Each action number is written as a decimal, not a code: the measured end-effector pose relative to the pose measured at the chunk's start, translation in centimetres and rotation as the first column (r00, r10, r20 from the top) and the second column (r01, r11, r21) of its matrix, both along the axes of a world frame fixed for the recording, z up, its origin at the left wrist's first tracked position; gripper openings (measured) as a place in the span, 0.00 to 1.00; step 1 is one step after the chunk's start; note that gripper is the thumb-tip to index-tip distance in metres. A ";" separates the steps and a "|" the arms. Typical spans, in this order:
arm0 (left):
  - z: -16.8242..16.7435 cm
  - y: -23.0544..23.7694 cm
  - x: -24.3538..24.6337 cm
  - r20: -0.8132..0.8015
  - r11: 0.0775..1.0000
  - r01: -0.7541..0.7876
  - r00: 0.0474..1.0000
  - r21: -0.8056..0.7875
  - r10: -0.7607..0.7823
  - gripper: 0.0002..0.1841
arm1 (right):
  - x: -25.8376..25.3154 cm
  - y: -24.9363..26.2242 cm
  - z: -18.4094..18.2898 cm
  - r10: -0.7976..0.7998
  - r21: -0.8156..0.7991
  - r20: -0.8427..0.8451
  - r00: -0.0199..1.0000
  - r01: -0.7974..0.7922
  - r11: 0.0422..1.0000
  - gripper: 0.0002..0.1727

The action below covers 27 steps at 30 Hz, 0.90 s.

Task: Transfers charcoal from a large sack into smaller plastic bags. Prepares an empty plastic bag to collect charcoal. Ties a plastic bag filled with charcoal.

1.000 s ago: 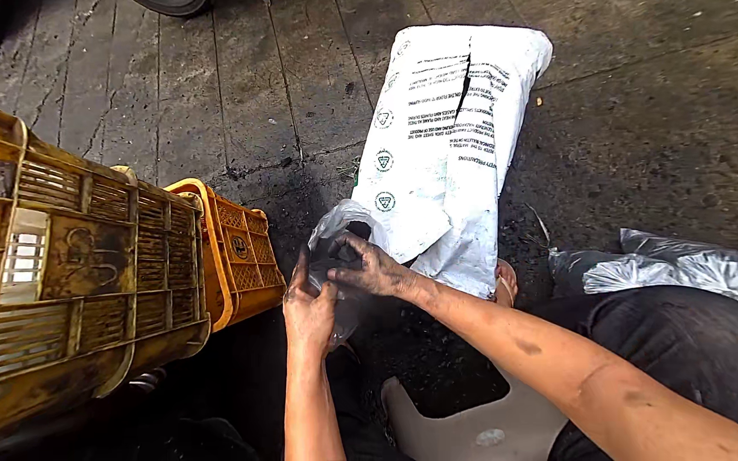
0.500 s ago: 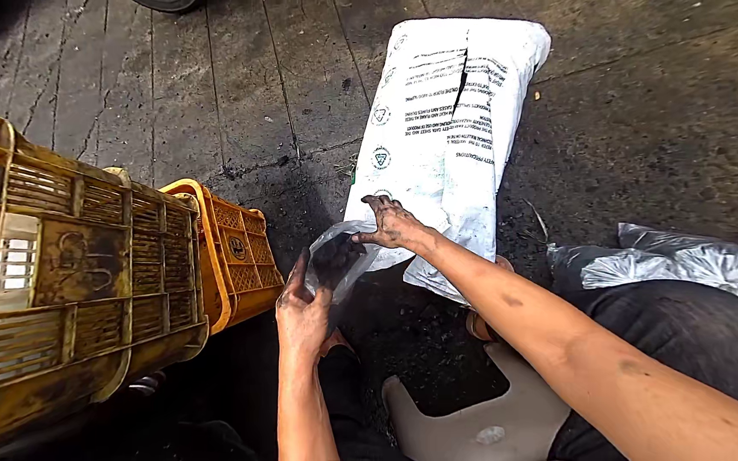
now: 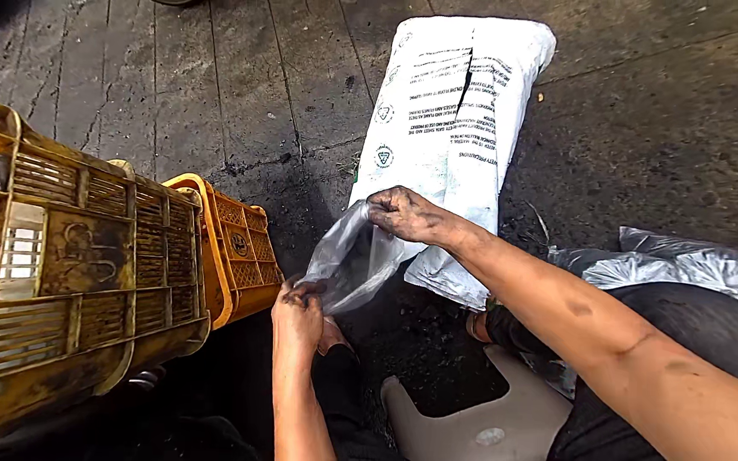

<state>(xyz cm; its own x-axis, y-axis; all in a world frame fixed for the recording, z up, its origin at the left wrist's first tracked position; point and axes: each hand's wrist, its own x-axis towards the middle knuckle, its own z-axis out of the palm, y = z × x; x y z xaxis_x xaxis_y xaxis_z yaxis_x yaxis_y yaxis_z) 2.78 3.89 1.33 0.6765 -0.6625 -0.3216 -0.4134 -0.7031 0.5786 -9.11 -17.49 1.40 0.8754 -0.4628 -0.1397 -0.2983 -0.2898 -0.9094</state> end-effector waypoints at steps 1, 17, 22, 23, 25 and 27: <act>0.1 -0.3 0.0 0.012 1.000 0.009 1.000 0.030 -0.009 0.13 | 0.1 -0.4 1.0 -0.001 0.002 0.022 1.000 0.001 1.000 0.15; 0.1 -0.6 -0.4 -0.300 0.777 -0.538 0.839 -0.327 0.454 0.21 | -4.8 2.2 -16.5 0.159 0.367 -0.338 0.928 -0.025 0.930 0.21; -0.2 0.2 0.0 -0.215 0.795 -0.518 0.855 -0.315 0.472 0.23 | -8.3 3.3 -22.3 0.191 0.136 -0.762 0.619 -0.135 0.981 0.23; -0.3 0.2 0.1 -0.209 0.792 -0.520 0.854 -0.319 0.476 0.24 | -8.5 2.8 -22.2 0.097 0.055 -0.782 0.615 -0.086 0.995 0.24; -0.4 0.2 0.0 -0.206 0.791 -0.520 0.854 -0.323 0.478 0.24 | -8.2 1.4 -22.7 -0.074 -0.091 -0.710 0.700 0.013 0.996 0.25; -0.4 -0.1 -0.1 -0.235 0.777 -0.528 0.849 -0.343 0.474 0.24 | -7.0 -0.6 -23.9 -0.164 -0.192 -0.491 0.855 0.078 0.978 0.28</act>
<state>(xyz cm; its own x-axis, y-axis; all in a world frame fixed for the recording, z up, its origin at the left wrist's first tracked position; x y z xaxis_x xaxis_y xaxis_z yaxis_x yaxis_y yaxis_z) 2.67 3.83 0.98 0.9177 -0.3277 -0.2245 0.0325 -0.5013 0.8647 -16.15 -18.14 -22.52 0.6414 -0.6139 -0.4601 -0.7434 -0.3490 -0.5706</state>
